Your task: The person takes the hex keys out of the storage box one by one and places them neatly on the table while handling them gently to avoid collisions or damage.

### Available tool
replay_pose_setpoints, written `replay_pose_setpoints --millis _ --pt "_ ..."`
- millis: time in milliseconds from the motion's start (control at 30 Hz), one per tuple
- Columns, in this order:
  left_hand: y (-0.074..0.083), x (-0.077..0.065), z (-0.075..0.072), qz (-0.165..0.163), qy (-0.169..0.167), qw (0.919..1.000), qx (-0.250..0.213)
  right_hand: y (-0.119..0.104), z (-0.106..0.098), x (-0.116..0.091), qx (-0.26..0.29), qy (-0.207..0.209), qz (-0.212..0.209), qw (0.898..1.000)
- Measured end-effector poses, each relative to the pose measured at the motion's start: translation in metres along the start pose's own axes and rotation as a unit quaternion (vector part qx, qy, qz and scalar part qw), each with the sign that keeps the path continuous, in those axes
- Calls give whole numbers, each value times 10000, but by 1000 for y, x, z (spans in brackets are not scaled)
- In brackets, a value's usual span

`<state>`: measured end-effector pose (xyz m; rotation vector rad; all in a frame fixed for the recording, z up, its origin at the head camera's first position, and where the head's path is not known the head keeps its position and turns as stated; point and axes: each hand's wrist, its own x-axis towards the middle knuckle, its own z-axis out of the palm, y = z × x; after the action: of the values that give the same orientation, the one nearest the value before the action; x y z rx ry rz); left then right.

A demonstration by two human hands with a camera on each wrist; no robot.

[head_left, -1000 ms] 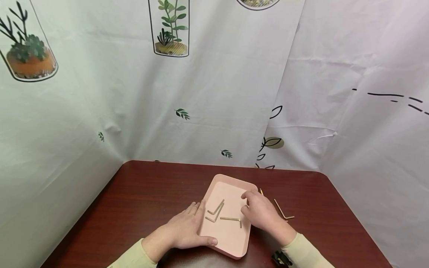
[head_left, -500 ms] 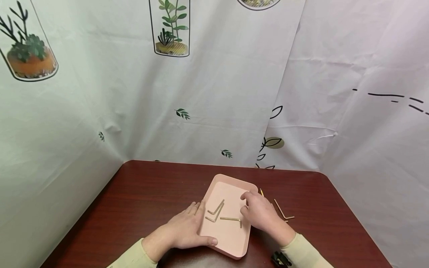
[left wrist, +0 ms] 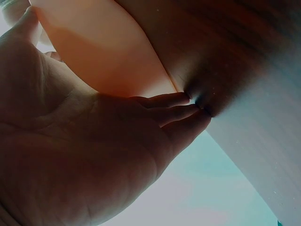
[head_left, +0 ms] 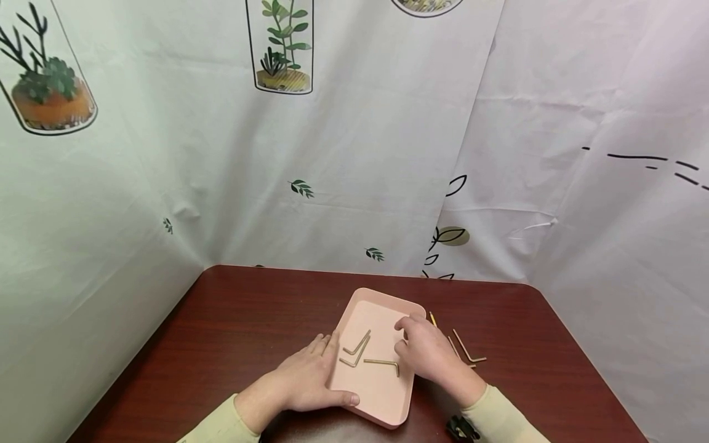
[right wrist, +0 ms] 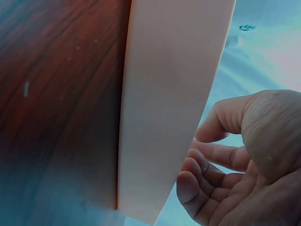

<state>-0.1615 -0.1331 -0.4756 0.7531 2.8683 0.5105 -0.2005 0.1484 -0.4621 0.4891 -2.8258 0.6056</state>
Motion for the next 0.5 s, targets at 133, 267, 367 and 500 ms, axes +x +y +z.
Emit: replay_pose_setpoints --millis 133,267,367,500 --pt "0 -1 0 -25 -14 10000 10 -2 2 1 22 -50 14 10000" --pt "1 -2 -1 -47 -38 10000 5 -3 5 1 17 -103 34 9999" --pt "2 -2 -2 -44 -31 10000 6 -4 5 1 18 -112 17 9999" --pt "2 -2 -2 -46 -22 10000 0 -6 5 2 6 -151 -25 9999"
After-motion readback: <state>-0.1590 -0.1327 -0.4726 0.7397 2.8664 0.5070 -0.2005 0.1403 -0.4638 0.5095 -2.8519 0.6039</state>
